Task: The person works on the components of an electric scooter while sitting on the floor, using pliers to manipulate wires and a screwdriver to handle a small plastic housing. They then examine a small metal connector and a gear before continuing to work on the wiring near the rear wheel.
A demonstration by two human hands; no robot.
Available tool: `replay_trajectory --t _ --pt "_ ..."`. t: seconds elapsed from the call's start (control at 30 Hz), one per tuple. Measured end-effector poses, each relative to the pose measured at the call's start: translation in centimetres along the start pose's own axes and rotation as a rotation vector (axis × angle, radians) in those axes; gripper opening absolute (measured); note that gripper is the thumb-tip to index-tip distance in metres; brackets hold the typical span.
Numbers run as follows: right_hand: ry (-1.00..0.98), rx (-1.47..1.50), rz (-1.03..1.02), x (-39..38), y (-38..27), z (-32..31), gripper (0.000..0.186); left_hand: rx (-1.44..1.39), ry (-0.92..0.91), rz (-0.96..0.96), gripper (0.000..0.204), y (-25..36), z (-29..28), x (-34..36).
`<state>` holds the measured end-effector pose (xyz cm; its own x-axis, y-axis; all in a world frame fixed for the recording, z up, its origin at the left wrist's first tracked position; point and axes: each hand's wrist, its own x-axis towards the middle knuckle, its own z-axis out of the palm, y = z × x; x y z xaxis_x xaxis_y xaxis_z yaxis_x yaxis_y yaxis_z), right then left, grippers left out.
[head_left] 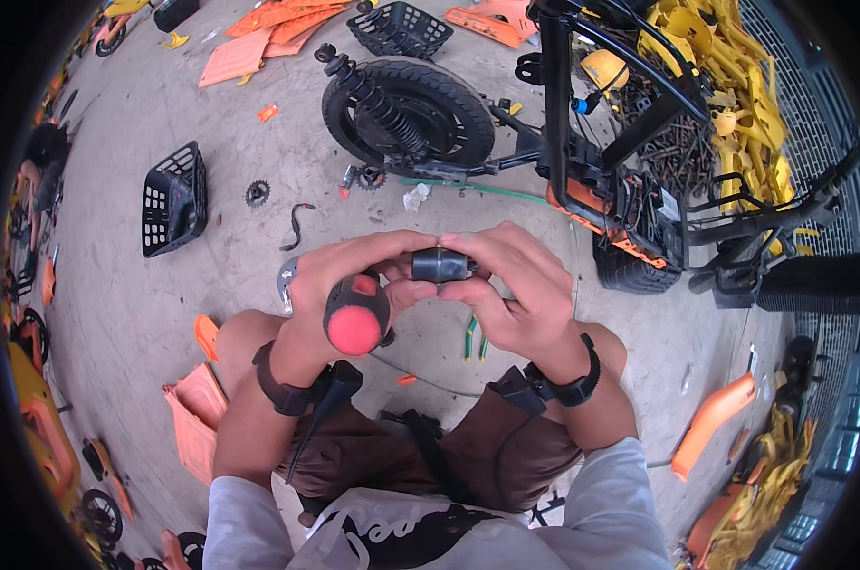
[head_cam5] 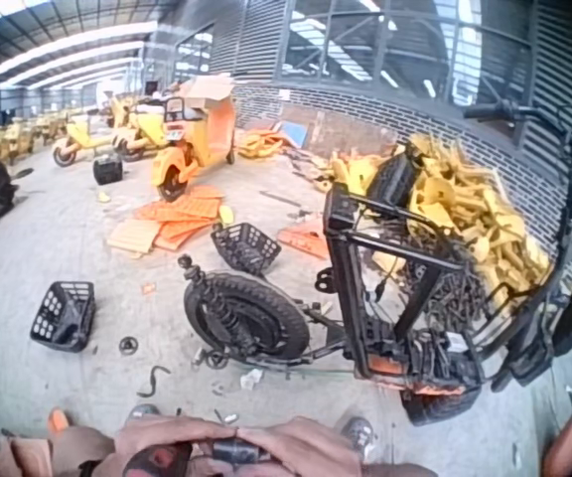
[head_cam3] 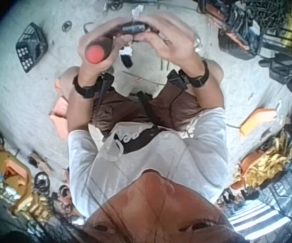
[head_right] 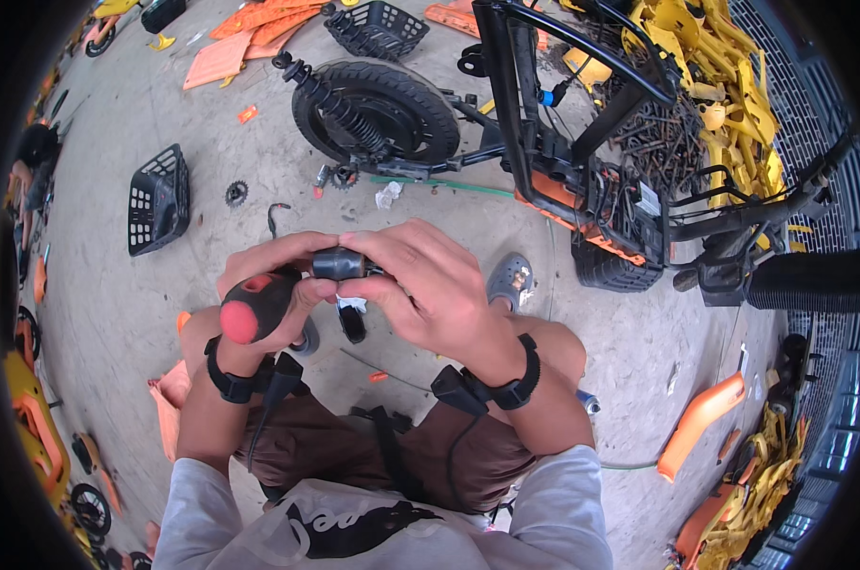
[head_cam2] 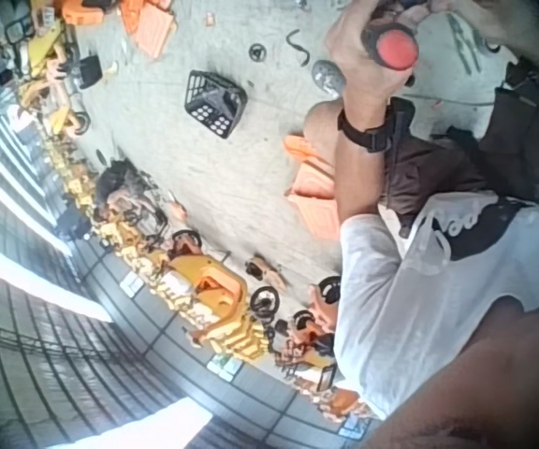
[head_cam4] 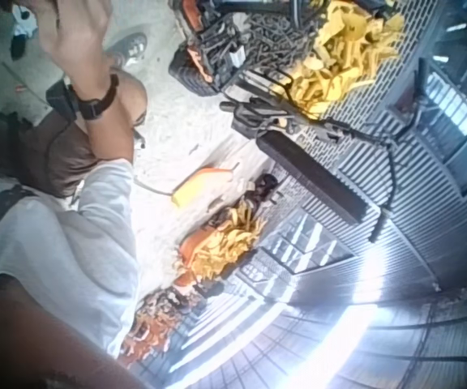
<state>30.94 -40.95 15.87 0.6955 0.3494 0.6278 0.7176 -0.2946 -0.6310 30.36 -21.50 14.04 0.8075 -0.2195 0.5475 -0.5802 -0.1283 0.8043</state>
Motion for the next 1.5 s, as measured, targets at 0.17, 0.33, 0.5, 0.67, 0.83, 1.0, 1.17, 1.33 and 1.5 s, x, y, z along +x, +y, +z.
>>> replay_trajectory --t 0.17,0.33,0.5,0.67,0.83,1.0,1.17,1.33,1.5 --pt "0.053 -0.052 -0.087 -0.1 -0.1 0.5 0.037 -0.034 -0.048 -0.080 0.036 0.8 -0.4 -0.1" --pt "0.046 0.063 -0.069 0.1 1.1 0.2 0.039 -0.183 0.009 -0.071 0.041 -0.1 0.0 -0.3" --pt "0.032 0.083 -0.001 0.0 1.4 -0.2 0.037 -0.112 0.045 -0.102 0.046 0.0 0.2 -0.1" --pt "0.059 0.084 0.008 -0.6 1.7 0.3 0.034 -0.008 -0.042 0.004 0.044 0.1 0.0 0.1" --pt "0.062 0.059 0.078 -1.4 2.2 0.6 0.040 0.029 -0.021 -0.056 0.039 0.0 0.4 0.2" --pt "0.033 0.033 0.219 -0.6 2.2 0.3 0.048 0.127 0.028 -0.110 0.035 -1.8 1.1 0.6" --pt "-0.029 0.140 0.313 -2.0 3.7 1.1 0.041 -0.180 -0.102 -0.694 0.029 -0.4 0.6 1.6" --pt "0.005 0.109 0.318 -2.0 4.1 1.6 0.037 -0.048 -0.108 -0.476 0.028 -1.4 0.8 1.2" --pt "-0.106 0.233 0.528 -2.3 4.4 3.1 0.030 0.147 -0.107 -0.306 0.032 -2.6 0.3 0.4"
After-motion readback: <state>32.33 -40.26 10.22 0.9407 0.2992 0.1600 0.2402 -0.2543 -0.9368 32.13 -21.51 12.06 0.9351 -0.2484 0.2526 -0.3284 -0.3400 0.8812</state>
